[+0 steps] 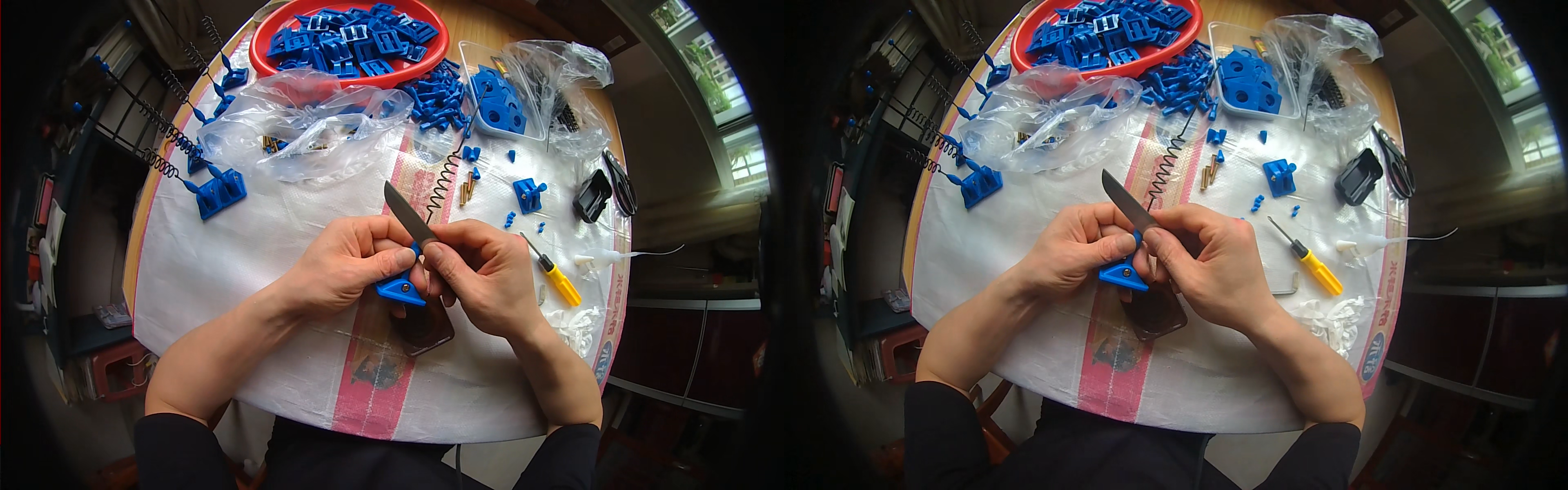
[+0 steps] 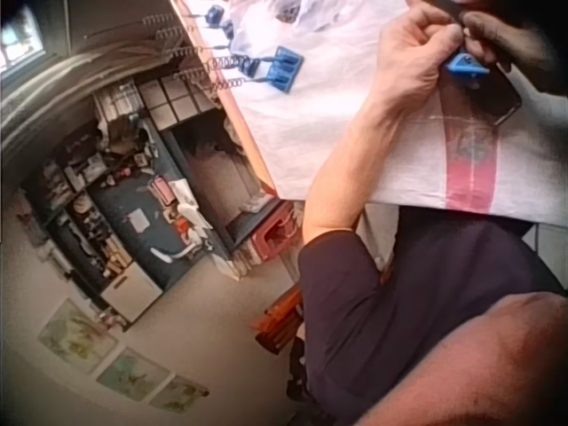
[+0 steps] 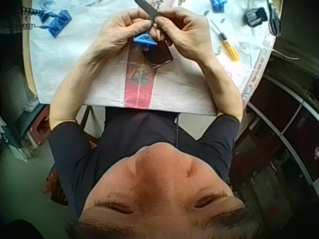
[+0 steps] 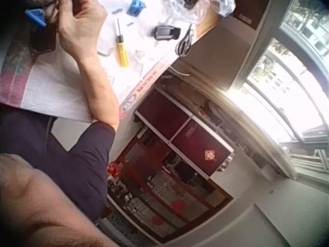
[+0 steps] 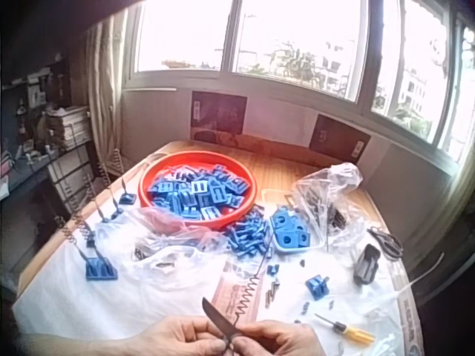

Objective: Assembling small blue plastic components with springs and metal pins at a workbench.

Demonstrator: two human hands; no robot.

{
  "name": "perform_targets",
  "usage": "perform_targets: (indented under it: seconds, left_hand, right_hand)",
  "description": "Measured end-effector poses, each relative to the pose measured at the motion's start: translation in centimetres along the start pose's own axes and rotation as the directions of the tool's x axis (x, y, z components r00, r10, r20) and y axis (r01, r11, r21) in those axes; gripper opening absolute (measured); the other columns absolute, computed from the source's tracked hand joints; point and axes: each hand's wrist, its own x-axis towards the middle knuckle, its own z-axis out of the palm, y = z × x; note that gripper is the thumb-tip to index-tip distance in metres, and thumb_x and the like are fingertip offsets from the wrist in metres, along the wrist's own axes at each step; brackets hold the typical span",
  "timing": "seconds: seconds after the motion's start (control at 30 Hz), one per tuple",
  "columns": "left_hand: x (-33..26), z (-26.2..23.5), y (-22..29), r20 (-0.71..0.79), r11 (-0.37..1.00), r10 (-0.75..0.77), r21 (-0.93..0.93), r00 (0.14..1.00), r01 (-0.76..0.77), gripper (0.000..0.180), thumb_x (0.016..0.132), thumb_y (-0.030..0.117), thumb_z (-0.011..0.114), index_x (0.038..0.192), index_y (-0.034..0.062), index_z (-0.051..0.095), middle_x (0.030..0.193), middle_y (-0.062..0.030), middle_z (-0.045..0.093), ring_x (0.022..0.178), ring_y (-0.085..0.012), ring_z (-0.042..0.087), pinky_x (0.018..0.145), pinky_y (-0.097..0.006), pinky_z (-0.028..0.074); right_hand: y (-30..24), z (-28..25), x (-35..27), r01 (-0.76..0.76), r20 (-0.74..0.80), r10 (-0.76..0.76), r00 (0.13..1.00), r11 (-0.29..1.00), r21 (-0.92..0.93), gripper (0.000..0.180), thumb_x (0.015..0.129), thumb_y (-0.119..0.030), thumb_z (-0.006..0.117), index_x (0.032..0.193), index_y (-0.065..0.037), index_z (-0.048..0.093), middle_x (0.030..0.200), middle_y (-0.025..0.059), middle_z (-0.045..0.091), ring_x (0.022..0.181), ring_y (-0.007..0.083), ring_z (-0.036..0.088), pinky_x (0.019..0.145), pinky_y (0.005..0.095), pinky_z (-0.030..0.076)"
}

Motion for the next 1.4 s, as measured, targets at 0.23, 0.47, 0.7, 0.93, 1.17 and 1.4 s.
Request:
perform_targets:
  seconds: [0.23,0.47,0.7,0.93,1.17,1.4]
  left_hand:
    - [-0.1,-0.1,0.0,-0.015,1.0,-0.014,0.011,1.0,0.014,0.021,0.102,0.009,0.055,0.117,-0.0053,0.058,0.096,-0.0097,0.07,0.095,-0.0182,0.069,0.09,-0.032,0.055]
    - [0.0,0.0,0.1,0.007,1.0,0.006,0.005,1.0,-0.006,0.022,0.103,0.01,0.054,0.118,-0.0051,0.057,0.096,-0.0094,0.07,0.095,-0.0182,0.069,0.09,-0.033,0.055]
    - [0.0,-0.1,-0.2,0.006,1.0,0.016,0.007,1.0,-0.016,0.021,0.102,0.01,0.055,0.118,-0.0048,0.058,0.096,-0.0095,0.07,0.095,-0.0182,0.069,0.09,-0.032,0.055]
    - [0.1,-0.3,-0.8,-0.055,0.999,0.023,0.035,0.998,-0.021,0.034,0.099,0.019,0.063,0.121,-0.0063,0.057,0.094,-0.0141,0.071,0.084,-0.0214,0.072,0.07,-0.033,0.063]
    - [0.1,-0.2,-0.8,-0.068,0.998,0.021,0.052,0.997,-0.017,0.034,0.099,0.019,0.063,0.121,-0.0061,0.057,0.094,-0.0136,0.072,0.085,-0.0207,0.072,0.07,-0.033,0.063]
    - [0.2,-0.2,-0.7,-0.039,0.998,0.043,0.044,0.998,-0.042,0.033,0.099,0.018,0.063,0.12,-0.0059,0.057,0.094,-0.0135,0.071,0.086,-0.0208,0.072,0.071,-0.033,0.063]
  right_hand:
    - [0.2,0.0,0.1,0.0,0.022,-0.001,1.0,0.999,0.033,0.018,0.096,-0.005,0.065,0.109,0.007,0.067,0.077,0.0049,0.07,0.065,0.0069,0.065,0.057,0.0217,0.052]
    - [0.4,-0.4,0.2,-0.069,0.042,0.064,0.997,0.989,0.133,0.019,0.097,-0.006,0.064,0.11,0.008,0.066,0.076,0.0045,0.069,0.065,0.0076,0.065,0.053,0.0218,0.052]
    - [-0.1,0.1,0.0,-0.024,0.014,0.023,1.0,0.997,0.077,0.017,0.097,-0.004,0.064,0.109,0.007,0.066,0.077,0.0042,0.069,0.064,0.0064,0.063,0.055,0.0215,0.051]
    - [0.2,0.4,-0.2,0.023,-0.017,-0.023,1.0,1.0,0.005,0.016,0.095,-0.002,0.066,0.108,0.007,0.067,0.076,0.0036,0.07,0.067,0.0049,0.063,0.059,0.0209,0.051]
    - [0.3,0.5,-0.3,0.06,-0.013,-0.061,0.998,0.997,-0.04,0.017,0.095,-0.003,0.066,0.109,0.007,0.067,0.076,0.0041,0.07,0.066,0.0049,0.063,0.058,0.0209,0.051]
    - [0.1,0.0,0.0,-0.055,0.03,0.052,0.998,0.994,0.095,0.018,0.097,-0.005,0.063,0.11,0.007,0.066,0.076,0.0039,0.069,0.063,0.0052,0.062,0.055,0.0207,0.05]
